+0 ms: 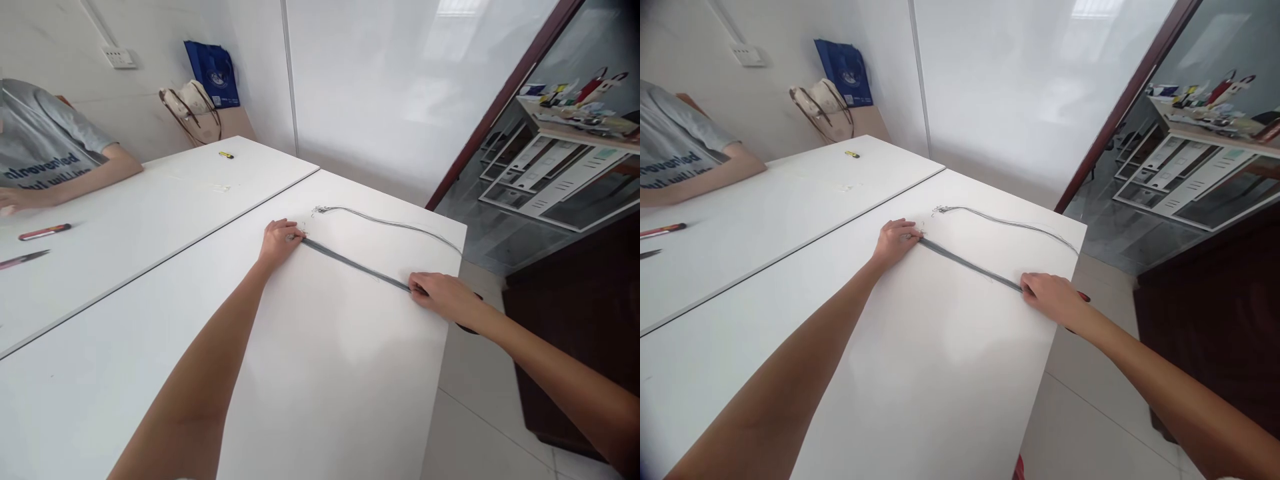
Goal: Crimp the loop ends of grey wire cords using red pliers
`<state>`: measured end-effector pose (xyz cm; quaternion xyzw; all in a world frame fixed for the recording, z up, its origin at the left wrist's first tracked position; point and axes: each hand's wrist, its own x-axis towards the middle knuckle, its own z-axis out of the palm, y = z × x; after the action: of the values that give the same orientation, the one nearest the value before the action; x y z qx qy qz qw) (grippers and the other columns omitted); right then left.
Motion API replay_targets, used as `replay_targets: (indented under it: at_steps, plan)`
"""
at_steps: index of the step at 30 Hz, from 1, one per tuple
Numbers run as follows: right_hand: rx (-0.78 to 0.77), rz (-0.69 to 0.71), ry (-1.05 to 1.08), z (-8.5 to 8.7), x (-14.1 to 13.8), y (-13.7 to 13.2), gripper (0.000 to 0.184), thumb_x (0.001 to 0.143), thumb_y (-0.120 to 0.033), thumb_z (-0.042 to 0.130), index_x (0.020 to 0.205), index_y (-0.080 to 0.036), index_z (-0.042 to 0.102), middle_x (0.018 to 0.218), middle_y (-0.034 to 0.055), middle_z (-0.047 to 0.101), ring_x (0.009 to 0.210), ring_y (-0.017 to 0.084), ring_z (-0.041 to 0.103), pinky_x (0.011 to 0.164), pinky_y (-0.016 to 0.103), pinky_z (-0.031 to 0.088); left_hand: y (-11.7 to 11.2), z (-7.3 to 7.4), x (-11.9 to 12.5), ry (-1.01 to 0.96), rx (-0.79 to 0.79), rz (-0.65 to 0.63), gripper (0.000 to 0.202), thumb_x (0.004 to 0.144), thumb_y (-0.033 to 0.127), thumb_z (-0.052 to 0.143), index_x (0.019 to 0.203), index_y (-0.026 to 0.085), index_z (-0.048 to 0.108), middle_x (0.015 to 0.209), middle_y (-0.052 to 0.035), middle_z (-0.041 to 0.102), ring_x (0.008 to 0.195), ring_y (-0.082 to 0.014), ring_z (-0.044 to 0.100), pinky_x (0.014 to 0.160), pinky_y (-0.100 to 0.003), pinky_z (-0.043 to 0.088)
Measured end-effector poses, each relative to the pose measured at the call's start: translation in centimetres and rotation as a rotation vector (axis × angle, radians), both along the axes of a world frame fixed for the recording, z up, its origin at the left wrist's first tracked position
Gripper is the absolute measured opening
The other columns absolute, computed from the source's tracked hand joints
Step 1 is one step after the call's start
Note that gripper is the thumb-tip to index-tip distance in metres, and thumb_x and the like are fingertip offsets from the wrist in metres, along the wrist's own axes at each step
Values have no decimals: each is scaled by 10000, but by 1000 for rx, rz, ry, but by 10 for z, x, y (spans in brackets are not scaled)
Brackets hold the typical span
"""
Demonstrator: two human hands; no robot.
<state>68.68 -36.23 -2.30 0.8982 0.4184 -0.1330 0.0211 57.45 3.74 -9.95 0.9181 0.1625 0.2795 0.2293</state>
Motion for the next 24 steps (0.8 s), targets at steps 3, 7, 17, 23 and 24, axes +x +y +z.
replay_targets:
  at_steps: [3, 7, 17, 23, 24]
  plan:
    - [-42, 41, 55, 4, 3, -8, 158, 918, -173, 464, 772, -209, 510, 836, 12, 666, 676, 147, 546, 570, 282, 287, -2, 1, 1, -9, 3, -22, 153, 858, 197, 663, 854, 275, 795, 1160, -17, 771, 1303, -296, 598, 1220, -553, 318]
    - [100, 73, 44, 14, 0, 17, 190, 991, -287, 452, 852, -219, 563, 896, 6, 685, 720, 150, 586, 599, 279, 315, -3, 2, 1, -19, 7, -54, 171, 853, 175, 641, 835, 255, 791, 1034, -18, 793, 1095, -265, 688, 1056, -461, 503]
    - [175, 196, -96, -12, -17, 148, 178, 994, -167, 421, 1026, -179, 596, 1052, 71, 693, 754, 153, 599, 570, 292, 246, -4, 4, -3, -27, 52, -75, 185, 849, 165, 628, 853, 241, 797, 996, -38, 788, 968, -253, 677, 931, -417, 547]
    - [154, 229, -91, -12, -14, 124, 181, 950, -96, 410, 899, -195, 554, 916, 24, 678, 656, 122, 514, 553, 292, 213, -5, 4, -3, -23, 66, -73, 185, 863, 190, 636, 857, 263, 805, 1013, -32, 782, 939, -249, 670, 975, -456, 519]
    - [150, 226, -93, -11, -13, 118, 181, 941, -87, 411, 887, -196, 546, 896, 20, 671, 646, 121, 502, 552, 291, 208, -5, 3, -3, -24, 68, -72, 182, 866, 196, 638, 855, 264, 806, 1018, -34, 780, 935, -250, 668, 983, -466, 512]
